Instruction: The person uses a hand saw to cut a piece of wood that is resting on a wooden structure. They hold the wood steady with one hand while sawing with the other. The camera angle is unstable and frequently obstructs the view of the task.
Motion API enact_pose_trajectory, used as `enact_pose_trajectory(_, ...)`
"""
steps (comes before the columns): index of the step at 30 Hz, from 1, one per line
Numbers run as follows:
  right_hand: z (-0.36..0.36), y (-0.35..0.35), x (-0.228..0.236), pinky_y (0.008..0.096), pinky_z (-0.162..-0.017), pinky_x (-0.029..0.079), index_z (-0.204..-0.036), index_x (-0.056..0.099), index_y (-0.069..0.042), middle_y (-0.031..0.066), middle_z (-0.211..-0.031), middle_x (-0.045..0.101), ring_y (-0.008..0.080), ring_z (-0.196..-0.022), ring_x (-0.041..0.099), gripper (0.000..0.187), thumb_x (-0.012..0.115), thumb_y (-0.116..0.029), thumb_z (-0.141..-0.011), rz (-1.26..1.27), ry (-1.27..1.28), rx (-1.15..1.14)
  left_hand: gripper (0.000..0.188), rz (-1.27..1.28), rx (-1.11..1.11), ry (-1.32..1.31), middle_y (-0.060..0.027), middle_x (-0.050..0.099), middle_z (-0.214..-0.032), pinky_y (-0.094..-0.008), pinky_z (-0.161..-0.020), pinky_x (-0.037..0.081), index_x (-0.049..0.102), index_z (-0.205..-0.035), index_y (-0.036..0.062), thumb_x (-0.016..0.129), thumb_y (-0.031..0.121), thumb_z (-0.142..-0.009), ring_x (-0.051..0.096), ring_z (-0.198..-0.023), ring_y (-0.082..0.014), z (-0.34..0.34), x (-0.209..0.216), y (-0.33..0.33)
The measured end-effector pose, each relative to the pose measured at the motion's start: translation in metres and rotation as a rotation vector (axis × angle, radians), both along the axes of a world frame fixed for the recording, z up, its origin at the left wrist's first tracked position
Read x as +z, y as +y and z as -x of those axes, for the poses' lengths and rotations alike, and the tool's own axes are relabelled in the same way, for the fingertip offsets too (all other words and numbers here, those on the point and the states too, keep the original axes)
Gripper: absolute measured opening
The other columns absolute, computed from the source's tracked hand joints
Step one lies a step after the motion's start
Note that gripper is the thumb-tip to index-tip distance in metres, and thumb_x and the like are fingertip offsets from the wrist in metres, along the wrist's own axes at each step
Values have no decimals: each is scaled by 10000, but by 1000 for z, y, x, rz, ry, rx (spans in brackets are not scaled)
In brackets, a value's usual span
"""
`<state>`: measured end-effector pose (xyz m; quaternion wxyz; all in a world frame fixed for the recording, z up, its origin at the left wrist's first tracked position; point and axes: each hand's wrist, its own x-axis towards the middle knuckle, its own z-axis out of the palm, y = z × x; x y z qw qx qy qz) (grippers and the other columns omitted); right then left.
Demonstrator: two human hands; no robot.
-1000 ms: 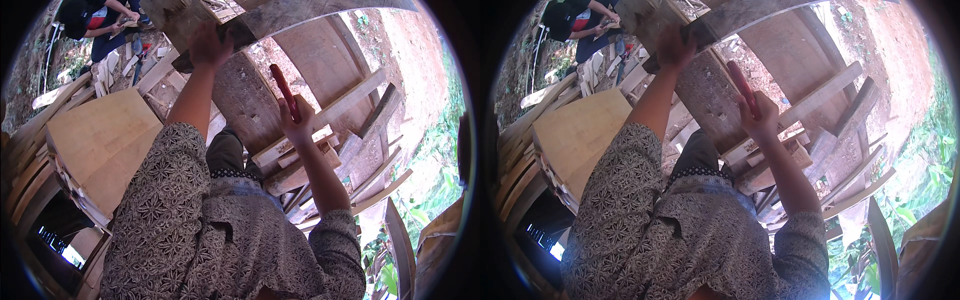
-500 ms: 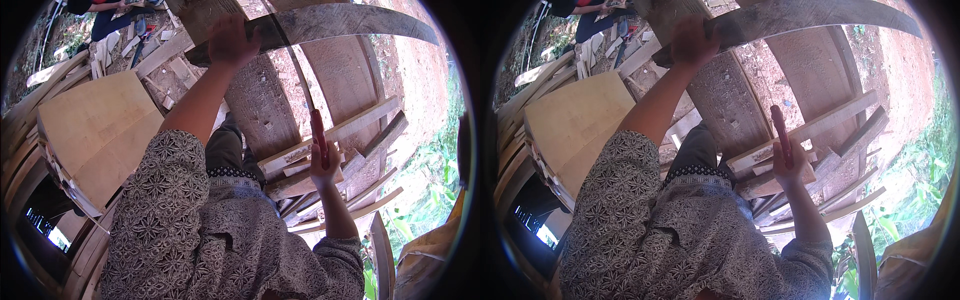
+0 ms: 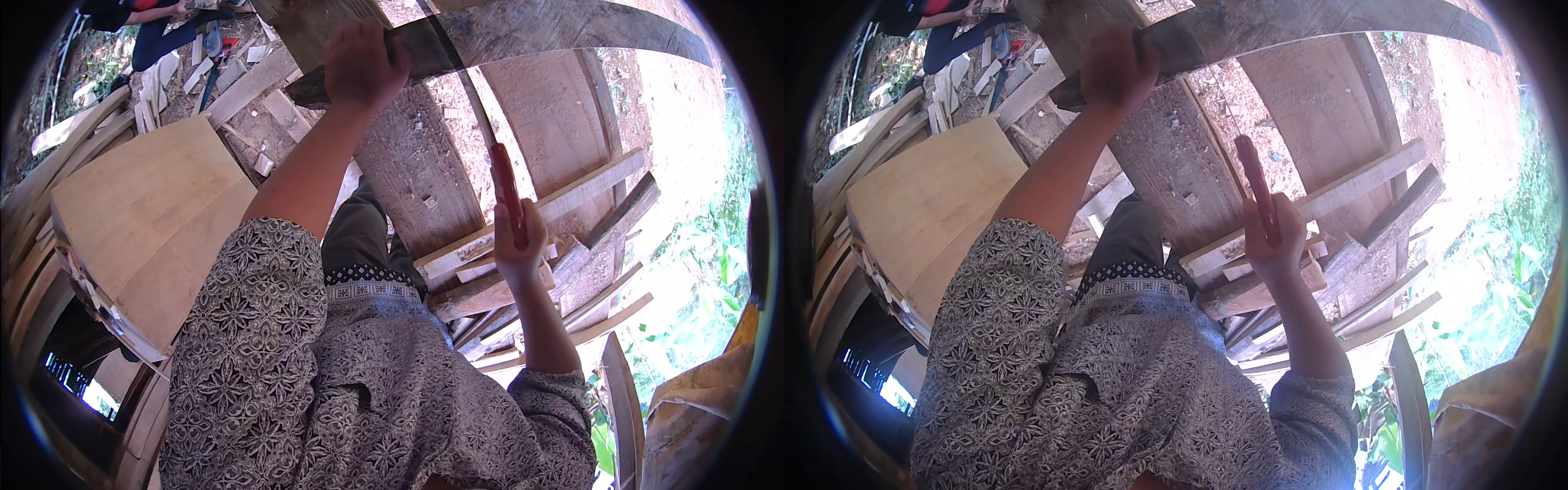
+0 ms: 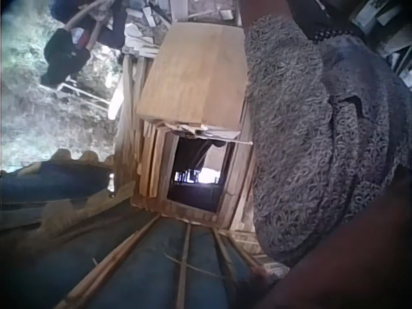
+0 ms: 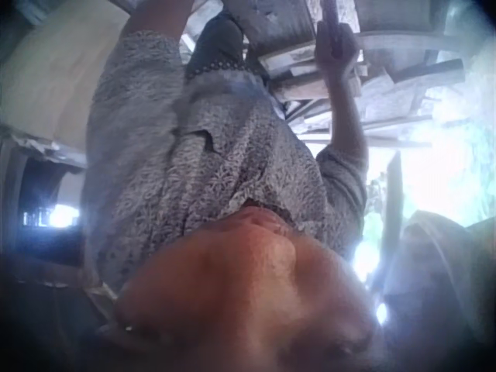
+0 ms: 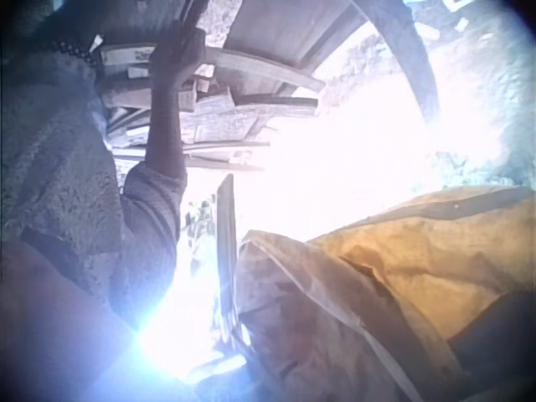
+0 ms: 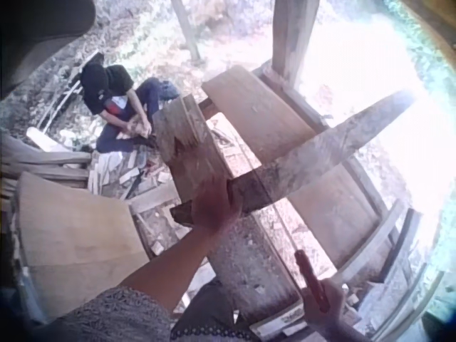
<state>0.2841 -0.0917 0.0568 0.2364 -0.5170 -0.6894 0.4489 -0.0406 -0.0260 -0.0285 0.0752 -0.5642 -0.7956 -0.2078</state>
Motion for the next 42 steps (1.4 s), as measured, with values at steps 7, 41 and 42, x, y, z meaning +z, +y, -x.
enact_pose_trajectory(7,33,45,-16,313,-499,331,-770,550,-52,36,-584,433,107,-531,409,295,710,-210,-960,16,26,21,310,-6,-65,30,-148,571,-1026,-509,-905,453,548,-983,61,623,336,-863,583,-1007,-352,0,-6,2)
enact_pose_trajectory(41,-47,2,21,346,-978,518,-1497,410,97,294,-1377,596,259,-1186,647,536,527,-20,-986,-11,348,297,195,-66,-65,29,-152,613,-970,-513,-890,471,593,-967,76,575,263,-915,606,-968,-368,2,1,0)
enact_pose_trajectory(42,-30,13,15,336,-934,527,-1495,418,89,271,-1353,614,236,-1113,656,531,527,-19,-987,-57,375,327,193,-58,-41,20,-151,613,-968,-512,-892,470,594,-968,76,577,260,-913,604,-965,-366,3,-2,-1)
